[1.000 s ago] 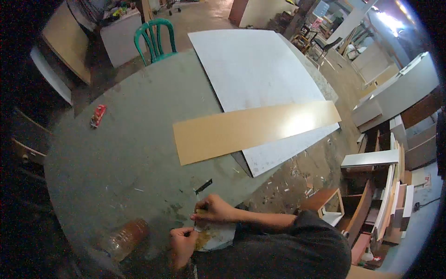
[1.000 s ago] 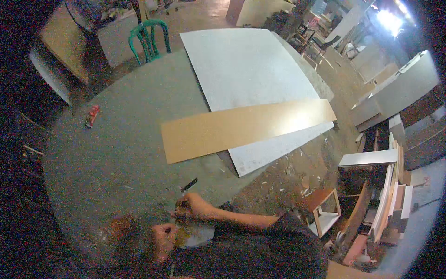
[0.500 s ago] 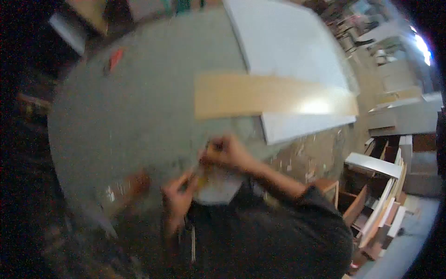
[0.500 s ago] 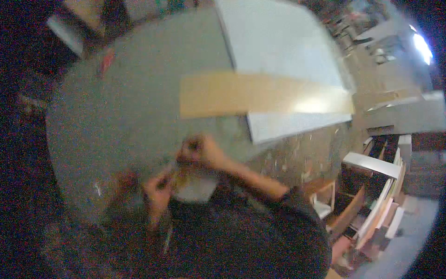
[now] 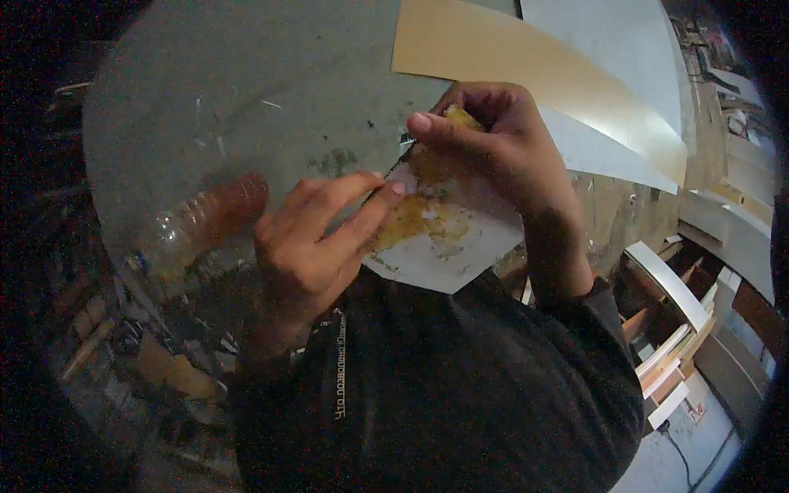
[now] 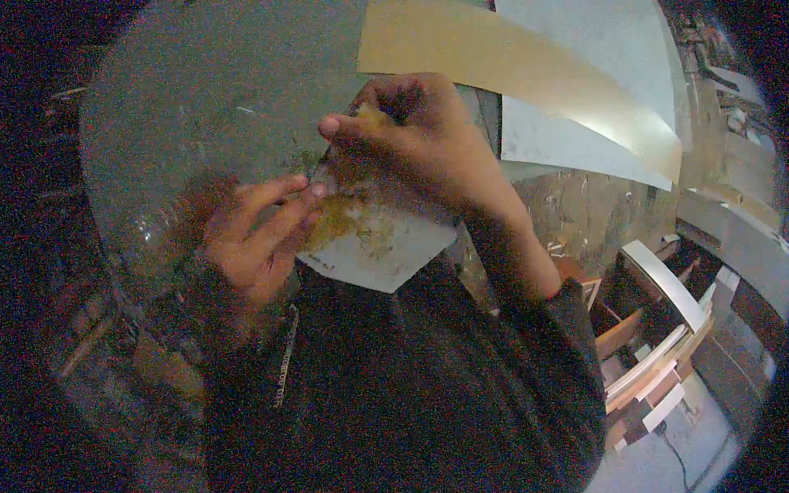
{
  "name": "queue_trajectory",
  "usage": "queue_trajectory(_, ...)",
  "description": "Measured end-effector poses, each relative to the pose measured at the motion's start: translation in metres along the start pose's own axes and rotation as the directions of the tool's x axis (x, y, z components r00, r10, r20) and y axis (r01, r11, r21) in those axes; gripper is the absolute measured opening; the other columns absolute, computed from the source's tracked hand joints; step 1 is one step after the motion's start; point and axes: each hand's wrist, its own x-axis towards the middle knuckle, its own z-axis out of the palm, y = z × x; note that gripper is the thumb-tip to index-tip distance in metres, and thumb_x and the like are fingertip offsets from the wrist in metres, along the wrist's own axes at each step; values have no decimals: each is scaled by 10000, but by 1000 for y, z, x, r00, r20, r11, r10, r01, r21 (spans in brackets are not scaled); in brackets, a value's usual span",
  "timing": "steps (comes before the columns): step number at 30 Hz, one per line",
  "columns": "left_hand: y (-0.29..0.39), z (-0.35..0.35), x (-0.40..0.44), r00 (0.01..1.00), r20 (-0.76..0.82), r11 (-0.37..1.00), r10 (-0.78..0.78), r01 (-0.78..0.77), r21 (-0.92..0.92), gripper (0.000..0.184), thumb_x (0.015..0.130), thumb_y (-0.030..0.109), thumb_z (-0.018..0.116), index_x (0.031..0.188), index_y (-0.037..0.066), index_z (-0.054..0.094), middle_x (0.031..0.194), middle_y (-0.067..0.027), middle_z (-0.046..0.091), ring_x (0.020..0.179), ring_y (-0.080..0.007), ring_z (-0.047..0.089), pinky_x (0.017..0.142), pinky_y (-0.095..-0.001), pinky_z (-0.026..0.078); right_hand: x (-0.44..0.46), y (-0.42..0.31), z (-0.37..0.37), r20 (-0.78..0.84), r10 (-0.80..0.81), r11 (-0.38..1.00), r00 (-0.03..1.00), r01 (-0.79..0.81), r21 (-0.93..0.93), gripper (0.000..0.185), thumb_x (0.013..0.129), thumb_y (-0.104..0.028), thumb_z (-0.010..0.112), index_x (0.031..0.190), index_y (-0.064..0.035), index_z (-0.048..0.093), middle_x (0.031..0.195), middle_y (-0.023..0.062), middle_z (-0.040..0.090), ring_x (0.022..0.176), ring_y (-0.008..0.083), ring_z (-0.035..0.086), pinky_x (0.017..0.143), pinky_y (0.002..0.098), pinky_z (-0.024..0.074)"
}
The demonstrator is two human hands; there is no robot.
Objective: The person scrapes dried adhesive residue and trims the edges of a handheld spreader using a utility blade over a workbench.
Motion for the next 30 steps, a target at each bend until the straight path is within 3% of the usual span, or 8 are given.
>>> queue_trajectory(6,2,29,-20,998,43,997,-41,43,-63,189,685,13,739,858,48,672,862,-62,627,719,-222,629,594,-354,493,-17,42,6,49,125,992,991,-123,-30,211,858,-182,768,751,-39,656,712,14,667,651,61,605,590,232,467)
queue_trajectory(9,2,43,-42,997,67,992,-29,37,-124,185,691,6,729,855,46,653,840,-58,618,713,-231,626,607,-352,497,-27,73,12,142,332,913,933,-355,202,211,865,-180,761,749,-46,647,712,9,661,647,58,591,584,227,453)
queue_trajectory(12,0,58,-55,981,161,979,-111,136,-149,197,700,8,728,876,52,651,830,-56,613,711,-244,624,617,-353,504,-31,91,19,122,423,867,898,-441,234,236,882,-234,746,758,-61,645,702,0,645,607,51,556,538,221,415)
queue_trajectory(18,-9,60,-57,968,130,931,-213,241,-272,172,719,11,728,858,63,641,790,-58,609,726,-257,638,652,-349,524,-29,95,16,98,439,894,893,-445,47,279,893,-287,731,760,-58,644,701,-7,639,604,43,542,524,217,401)
queue_trajectory(21,-12,39,-47,955,277,962,-110,172,-211,119,716,57,704,814,61,637,771,-62,609,743,-255,650,665,-347,531,-26,94,17,96,395,918,914,-395,-22,290,891,-293,732,761,-48,647,702,-5,642,615,49,551,549,223,423)
queue_trajectory(24,-13,32,-37,933,317,983,172,-182,1,80,705,128,661,740,67,623,751,-55,605,723,-227,639,661,-331,520,-24,91,18,104,367,930,924,-364,-47,297,866,-300,753,768,-32,669,716,36,672,634,90,597,584,262,474)
queue_trajectory(27,-5,32,-33,828,485,898,281,-405,172,85,691,162,615,700,79,598,711,-37,572,702,-187,609,654,-305,497,-22,89,18,127,360,933,924,-356,-50,303,852,-295,767,769,-19,674,727,59,687,654,110,628,603,284,503)
queue_trajectory(30,-7,41,-33,821,464,873,334,-455,176,75,695,163,614,698,95,583,691,-22,538,687,-163,578,649,-288,473,-22,93,16,130,363,932,923,-360,-42,305,853,-288,768,776,-10,672,728,63,688,668,110,638,611,282,510)
